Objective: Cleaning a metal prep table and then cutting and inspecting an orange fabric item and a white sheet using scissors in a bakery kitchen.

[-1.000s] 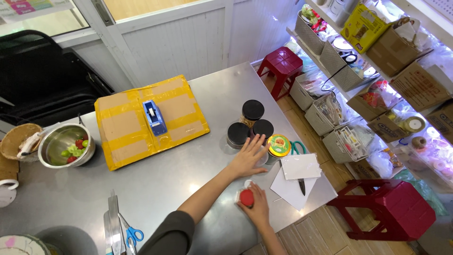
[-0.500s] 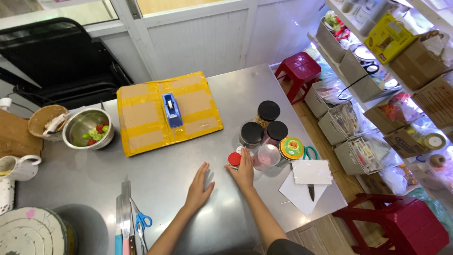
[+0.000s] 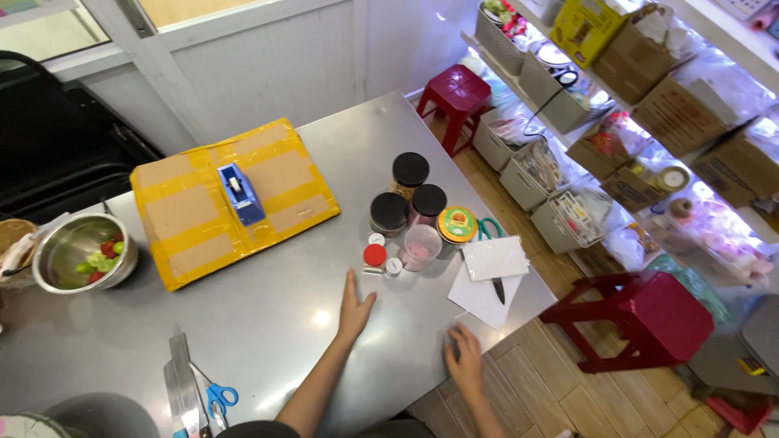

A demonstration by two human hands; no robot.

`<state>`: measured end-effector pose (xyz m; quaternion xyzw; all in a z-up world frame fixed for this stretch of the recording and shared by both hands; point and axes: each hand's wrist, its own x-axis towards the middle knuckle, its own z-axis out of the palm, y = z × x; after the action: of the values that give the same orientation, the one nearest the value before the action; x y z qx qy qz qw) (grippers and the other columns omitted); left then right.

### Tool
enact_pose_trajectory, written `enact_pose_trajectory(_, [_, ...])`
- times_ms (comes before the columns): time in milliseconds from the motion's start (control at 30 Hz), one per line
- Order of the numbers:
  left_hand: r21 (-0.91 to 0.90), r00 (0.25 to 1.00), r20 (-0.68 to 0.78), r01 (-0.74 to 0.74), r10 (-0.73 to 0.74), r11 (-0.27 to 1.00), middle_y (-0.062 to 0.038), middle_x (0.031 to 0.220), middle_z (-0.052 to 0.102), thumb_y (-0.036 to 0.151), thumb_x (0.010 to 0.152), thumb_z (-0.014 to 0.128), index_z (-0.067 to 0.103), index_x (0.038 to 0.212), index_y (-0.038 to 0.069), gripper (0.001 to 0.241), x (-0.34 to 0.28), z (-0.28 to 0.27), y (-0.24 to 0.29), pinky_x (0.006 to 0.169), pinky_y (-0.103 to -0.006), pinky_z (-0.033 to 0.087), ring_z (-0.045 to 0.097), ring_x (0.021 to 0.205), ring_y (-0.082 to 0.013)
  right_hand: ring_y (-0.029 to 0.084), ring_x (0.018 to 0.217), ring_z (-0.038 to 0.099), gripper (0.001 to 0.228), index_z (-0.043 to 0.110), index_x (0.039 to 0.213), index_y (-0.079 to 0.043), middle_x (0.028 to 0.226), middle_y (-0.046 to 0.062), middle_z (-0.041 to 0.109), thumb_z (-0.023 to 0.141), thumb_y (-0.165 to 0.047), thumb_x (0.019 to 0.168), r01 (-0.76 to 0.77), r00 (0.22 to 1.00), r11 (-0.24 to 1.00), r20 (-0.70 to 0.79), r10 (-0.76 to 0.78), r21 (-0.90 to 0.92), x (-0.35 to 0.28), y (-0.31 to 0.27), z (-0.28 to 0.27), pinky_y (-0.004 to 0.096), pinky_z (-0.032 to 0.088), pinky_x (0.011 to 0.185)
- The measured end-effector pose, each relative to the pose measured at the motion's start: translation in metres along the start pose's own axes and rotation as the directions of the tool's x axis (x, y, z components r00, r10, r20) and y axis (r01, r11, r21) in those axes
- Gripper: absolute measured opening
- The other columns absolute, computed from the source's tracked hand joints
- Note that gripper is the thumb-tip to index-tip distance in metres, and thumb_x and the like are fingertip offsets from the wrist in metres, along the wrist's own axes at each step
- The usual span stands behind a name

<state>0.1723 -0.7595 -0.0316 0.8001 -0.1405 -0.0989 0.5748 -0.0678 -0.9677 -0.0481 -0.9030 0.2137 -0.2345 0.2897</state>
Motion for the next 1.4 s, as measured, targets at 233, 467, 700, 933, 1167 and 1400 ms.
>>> enact_pose_trajectory(233, [-0.009,0.984,0.008,0.175,-0.175,0.984,-0.018,0.160,0.038,0.017,0.087,0.071,0.028,0.157,0.005,0.083,-0.128,-0.063,0.006,0.119,-0.0390,0.034,0.040,0.148,-0.0301,0.040,0.144,0.035,0.042,0.069,0.120,-0.010,0.158,0.021,0.037,0.074,-0.026,0.081,-0.001,0.996,0.925,0.085,0.036,-0.381,0.114,0.012,-0.036,0.055,0.033,0.114])
enact_pose_trajectory(467, [0.064,0.906,-0.087,0.420,-0.415,0.905,-0.015,0.157,0.043,0.025,0.089,0.068,0.034,0.156,0.012,0.077,-0.189,-0.101,0.025,0.113,-0.0458,0.042,0.045,0.143,-0.0296,0.034,0.145,0.035,0.057,0.059,0.131,0.002,0.158,0.015,0.039,0.068,-0.031,0.085,0.128,0.968,0.822,0.250,0.019,-0.555,0.123,0.012,-0.010,0.056,0.028,0.117])
enact_pose_trajectory(700, [-0.275,0.857,0.235,0.511,-0.459,0.814,-0.017,0.142,0.069,0.045,0.101,0.052,0.062,0.143,0.004,0.059,-0.156,-0.065,-0.012,0.105,-0.0430,0.052,0.064,0.131,-0.0299,0.033,0.121,0.061,0.041,0.062,0.133,-0.002,0.127,0.016,0.066,0.054,-0.005,0.092,0.389,0.763,0.920,0.544,-0.348,0.042,0.023,-0.077,-0.082,0.046,0.049,0.104])
enact_pose_trajectory(933, [0.031,0.617,0.577,0.638,-0.535,0.769,-0.020,0.119,0.075,0.029,0.089,0.076,0.054,0.140,0.000,0.063,-0.120,0.003,0.011,0.094,-0.0375,0.059,0.075,0.106,-0.0301,0.039,0.126,0.059,0.034,0.069,0.100,0.000,0.139,0.018,0.066,0.062,0.001,0.067,0.668,0.480,0.648,0.454,-0.751,0.366,0.015,-0.078,-0.098,0.050,0.048,0.104])
enact_pose_trajectory(1167, [0.064,0.828,0.437,0.361,-0.352,0.930,-0.015,0.111,0.077,0.023,0.083,0.075,0.064,0.126,0.003,0.049,-0.130,-0.014,0.042,0.088,-0.0345,0.057,0.075,0.098,-0.0235,0.040,0.116,0.056,0.050,0.056,0.127,-0.008,0.128,0.014,0.061,0.074,-0.018,0.082,-0.132,0.983,0.954,0.087,0.161,-0.268,0.149,0.047,-0.067,0.051,0.052,0.092])
enact_pose_trajectory(1400, [0.151,0.795,0.460,0.369,-0.395,0.917,-0.012,0.110,0.078,0.023,0.082,0.075,0.063,0.128,0.009,0.049,-0.154,-0.017,0.052,0.086,-0.0328,0.059,0.078,0.094,-0.0218,0.041,0.120,0.059,0.058,0.052,0.128,-0.006,0.133,0.018,0.059,0.076,-0.014,0.076,-0.468,0.818,0.770,0.117,0.563,-0.434,0.212,0.066,-0.023,0.050,0.052,0.098])
